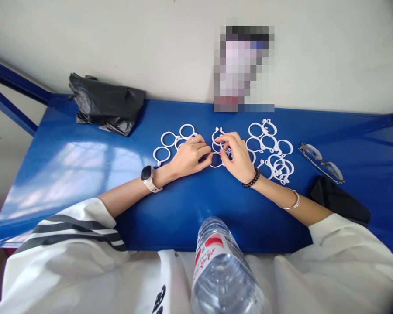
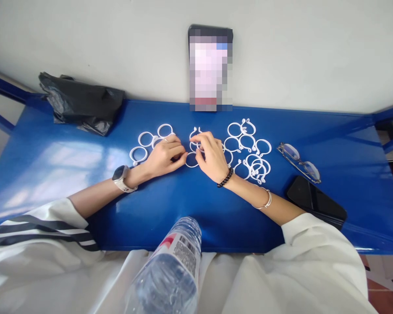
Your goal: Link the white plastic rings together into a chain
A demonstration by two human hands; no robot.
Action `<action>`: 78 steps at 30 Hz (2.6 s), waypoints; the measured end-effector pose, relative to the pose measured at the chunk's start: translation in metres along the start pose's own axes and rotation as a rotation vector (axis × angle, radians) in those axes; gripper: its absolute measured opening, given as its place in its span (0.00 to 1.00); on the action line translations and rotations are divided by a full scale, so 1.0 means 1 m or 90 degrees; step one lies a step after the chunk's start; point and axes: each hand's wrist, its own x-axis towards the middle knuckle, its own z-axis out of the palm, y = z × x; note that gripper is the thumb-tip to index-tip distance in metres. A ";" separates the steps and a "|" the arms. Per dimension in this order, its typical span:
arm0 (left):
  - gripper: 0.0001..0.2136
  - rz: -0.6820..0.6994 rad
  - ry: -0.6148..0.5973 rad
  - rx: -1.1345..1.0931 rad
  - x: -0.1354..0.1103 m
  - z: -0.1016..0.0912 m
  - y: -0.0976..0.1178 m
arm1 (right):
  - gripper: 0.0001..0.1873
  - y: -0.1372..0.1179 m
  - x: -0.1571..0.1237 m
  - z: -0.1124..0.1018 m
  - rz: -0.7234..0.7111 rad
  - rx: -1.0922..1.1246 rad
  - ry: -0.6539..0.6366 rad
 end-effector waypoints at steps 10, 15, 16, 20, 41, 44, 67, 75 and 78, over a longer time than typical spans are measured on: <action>0.14 -0.037 0.029 -0.088 -0.002 0.001 0.000 | 0.14 -0.009 -0.002 -0.006 -0.219 0.103 0.101; 0.20 -0.079 0.030 -0.131 -0.001 -0.003 -0.001 | 0.15 -0.011 -0.004 -0.004 -0.263 0.124 0.064; 0.19 -0.088 0.028 -0.138 -0.001 -0.003 -0.001 | 0.15 -0.011 -0.004 -0.004 -0.267 0.129 0.061; 0.17 -0.061 -0.005 -0.140 -0.001 -0.004 0.001 | 0.14 -0.010 -0.005 -0.005 -0.271 0.146 0.048; 0.14 -0.016 0.072 -0.136 -0.004 0.000 -0.001 | 0.17 -0.002 0.002 -0.001 -0.076 0.061 -0.085; 0.14 -0.022 0.094 -0.144 -0.004 -0.002 0.000 | 0.18 -0.001 0.001 0.000 -0.052 0.039 -0.077; 0.16 -0.011 0.057 -0.228 -0.003 -0.007 0.001 | 0.13 -0.004 -0.002 -0.002 -0.038 0.075 -0.064; 0.15 -0.047 0.038 -0.182 -0.003 -0.007 0.002 | 0.12 -0.005 0.001 -0.004 -0.033 0.082 -0.021; 0.14 -0.064 0.054 -0.159 -0.002 -0.007 0.003 | 0.11 -0.006 0.002 -0.006 -0.033 0.073 -0.002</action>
